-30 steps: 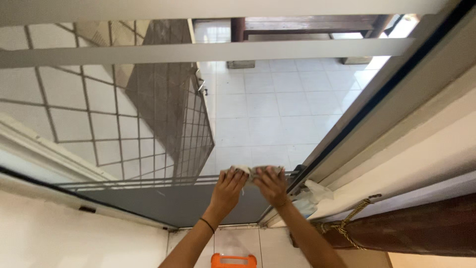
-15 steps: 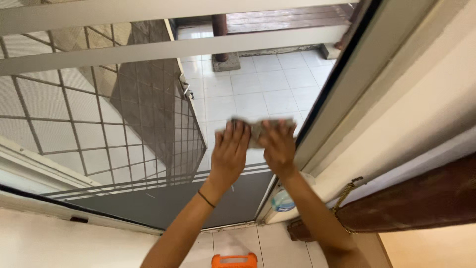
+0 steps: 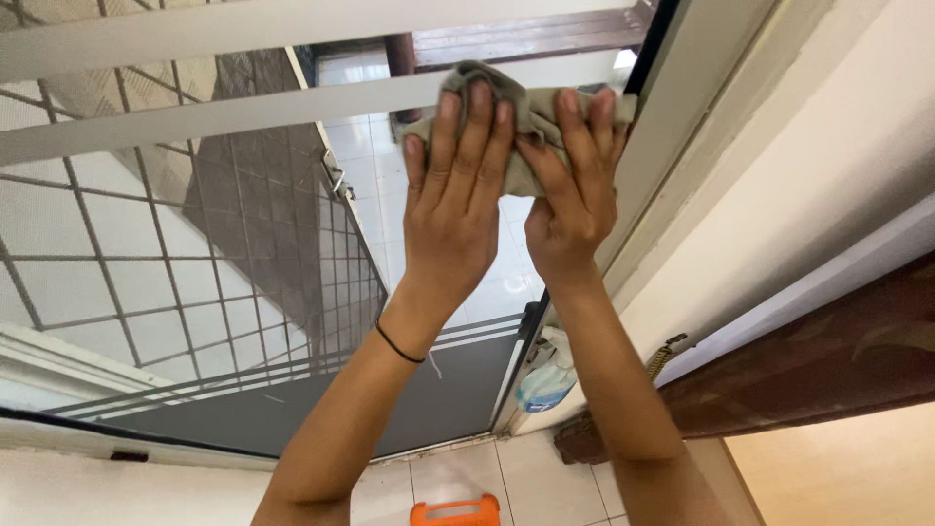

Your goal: The person wipes the upper portion of a glass door with a cloth, then sprays cleaning liquid onto the lower pane from a bottle and continues wiping the surface while crouching.

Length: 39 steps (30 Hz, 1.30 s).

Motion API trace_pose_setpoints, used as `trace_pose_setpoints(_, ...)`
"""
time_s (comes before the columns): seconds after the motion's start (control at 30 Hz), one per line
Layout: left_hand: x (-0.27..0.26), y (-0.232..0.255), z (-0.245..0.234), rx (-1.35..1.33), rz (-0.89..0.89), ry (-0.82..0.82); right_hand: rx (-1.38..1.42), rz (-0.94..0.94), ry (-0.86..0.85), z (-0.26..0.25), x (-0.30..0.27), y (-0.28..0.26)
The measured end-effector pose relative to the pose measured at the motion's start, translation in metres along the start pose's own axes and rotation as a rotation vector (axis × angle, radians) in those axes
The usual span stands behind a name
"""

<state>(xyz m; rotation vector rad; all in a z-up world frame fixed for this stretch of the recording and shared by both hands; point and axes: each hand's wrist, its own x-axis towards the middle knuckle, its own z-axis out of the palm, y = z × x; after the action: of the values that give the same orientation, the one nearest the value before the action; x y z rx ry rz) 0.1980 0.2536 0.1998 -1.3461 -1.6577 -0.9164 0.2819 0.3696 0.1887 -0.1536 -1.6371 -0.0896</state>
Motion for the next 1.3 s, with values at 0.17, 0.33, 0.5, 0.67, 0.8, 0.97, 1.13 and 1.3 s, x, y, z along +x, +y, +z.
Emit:
trace_pose_setpoints(0.17,-0.048,0.002,0.022,-0.100,0.027,-0.046,-0.007,0.148,0.025,0.002,-0.066,-0.009)
trace_pose_setpoints(0.33,-0.141,-0.001,0.056,-0.038,0.032,-0.229,-0.034,0.112,-0.055,-0.001,-0.173,0.007)
trace_pose_setpoints(0.5,-0.250,0.000,0.100,0.015,0.034,-0.352,0.013,0.110,-0.145,-0.002,-0.320,0.027)
trace_pose_setpoints(0.67,-0.335,-0.007,0.120,-0.032,0.020,-0.614,-0.011,0.243,-0.407,-0.021,-0.422,0.020)
trace_pose_setpoints(0.8,-0.345,-0.013,0.138,0.041,0.103,-0.389,0.032,0.268,-0.459,-0.023,-0.421,0.018)
trace_pose_setpoints(0.97,-0.301,0.000,0.119,0.005,0.019,-0.269,-0.003,0.231,-0.336,-0.013,-0.368,0.015)
trace_pose_setpoints(1.13,-0.177,-0.001,0.087,0.016,0.015,-0.100,-0.113,0.033,-0.196,0.001,-0.220,0.025)
trace_pose_setpoints(1.3,-0.048,-0.003,0.025,0.061,-0.011,-0.024,-0.019,0.008,-0.121,-0.004,-0.056,0.012)
